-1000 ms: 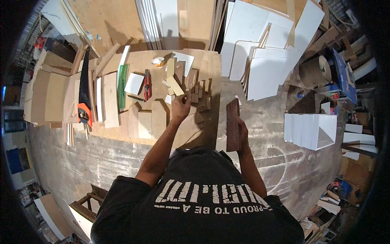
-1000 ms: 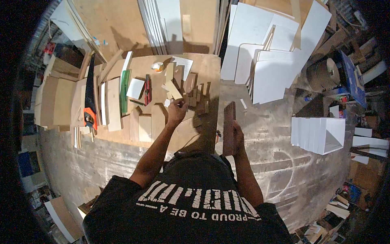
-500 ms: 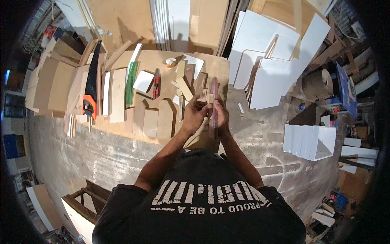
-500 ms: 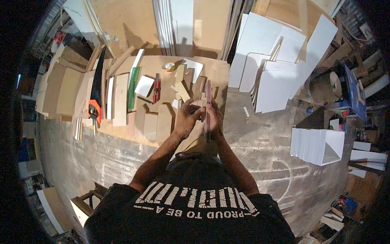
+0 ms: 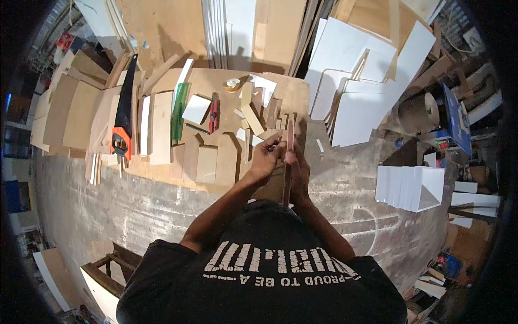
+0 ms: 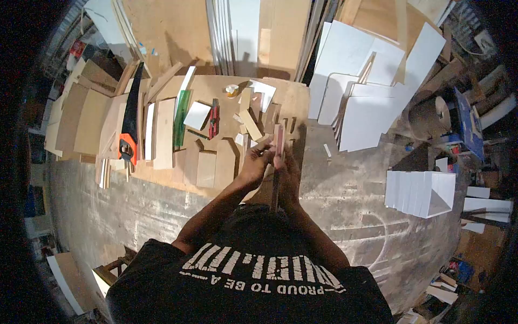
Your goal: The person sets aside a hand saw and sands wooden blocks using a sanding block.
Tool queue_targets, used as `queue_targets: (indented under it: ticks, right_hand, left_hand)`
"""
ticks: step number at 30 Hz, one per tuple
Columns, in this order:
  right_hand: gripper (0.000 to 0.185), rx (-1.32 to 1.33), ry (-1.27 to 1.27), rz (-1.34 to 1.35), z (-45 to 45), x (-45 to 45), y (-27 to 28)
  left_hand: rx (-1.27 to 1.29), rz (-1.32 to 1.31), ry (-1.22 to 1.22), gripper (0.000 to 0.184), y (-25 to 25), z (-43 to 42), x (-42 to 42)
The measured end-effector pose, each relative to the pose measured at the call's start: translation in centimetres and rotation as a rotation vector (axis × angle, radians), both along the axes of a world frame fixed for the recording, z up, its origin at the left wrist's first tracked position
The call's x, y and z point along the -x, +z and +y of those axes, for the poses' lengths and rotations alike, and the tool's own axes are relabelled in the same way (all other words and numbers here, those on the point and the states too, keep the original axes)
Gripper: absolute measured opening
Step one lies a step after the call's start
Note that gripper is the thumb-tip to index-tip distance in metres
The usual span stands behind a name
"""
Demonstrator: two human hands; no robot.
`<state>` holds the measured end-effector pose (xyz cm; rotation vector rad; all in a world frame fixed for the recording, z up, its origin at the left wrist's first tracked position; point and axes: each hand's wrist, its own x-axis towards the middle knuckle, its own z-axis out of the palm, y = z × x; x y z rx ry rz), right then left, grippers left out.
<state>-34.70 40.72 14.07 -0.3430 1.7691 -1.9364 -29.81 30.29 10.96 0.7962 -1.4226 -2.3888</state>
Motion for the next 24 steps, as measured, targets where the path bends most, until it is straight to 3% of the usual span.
queue_targets:
  ticks: [2,5,8,11,12,13,16,19,20,24]
  right_hand:
    - [0.051,0.027,0.043,-0.01,-0.4,2.8,-0.3]
    - [0.053,0.003,-0.114,-0.097,-2.7,6.3,1.0]
    - [0.058,0.265,-0.155,-0.271,-2.4,8.6,-1.4]
    - [0.061,0.227,-0.108,-0.374,0.1,7.1,-3.7]
    - [0.06,0.332,0.024,-0.443,0.6,5.6,-2.7]
    - [0.059,0.335,0.047,-0.383,0.5,4.3,-2.2]
    - [0.056,0.358,0.096,-0.216,-1.3,2.4,-2.2]
    - [0.057,0.239,-0.009,-0.122,-2.5,1.4,0.5]
    - [0.057,0.2,-0.029,-0.071,-2.4,1.7,-0.2]
    - [0.057,0.172,0.013,-0.054,-2.9,2.0,0.8]
  left_hand:
    - [-0.021,0.099,-0.044,0.042,0.6,1.1,-0.1]
    - [0.024,0.119,-0.151,0.043,1.8,0.5,-0.9]
    - [-0.019,0.078,-0.074,0.042,0.8,-0.5,-0.6]
    - [-0.117,0.066,-0.059,0.035,-0.5,-2.5,-0.6]
    - [-0.152,0.065,-0.088,0.033,-0.6,-3.0,-0.6]
    - [-0.186,0.061,-0.121,0.031,-0.4,-3.2,-0.7]
    - [0.139,0.025,-0.084,0.027,0.9,-2.1,-0.5]
    - [0.21,0.082,0.091,0.036,2.3,-0.6,-0.8]
    - [0.05,0.147,0.086,0.039,2.9,-0.5,-1.0]
    - [0.288,0.067,0.086,0.029,2.8,-1.5,-0.7]
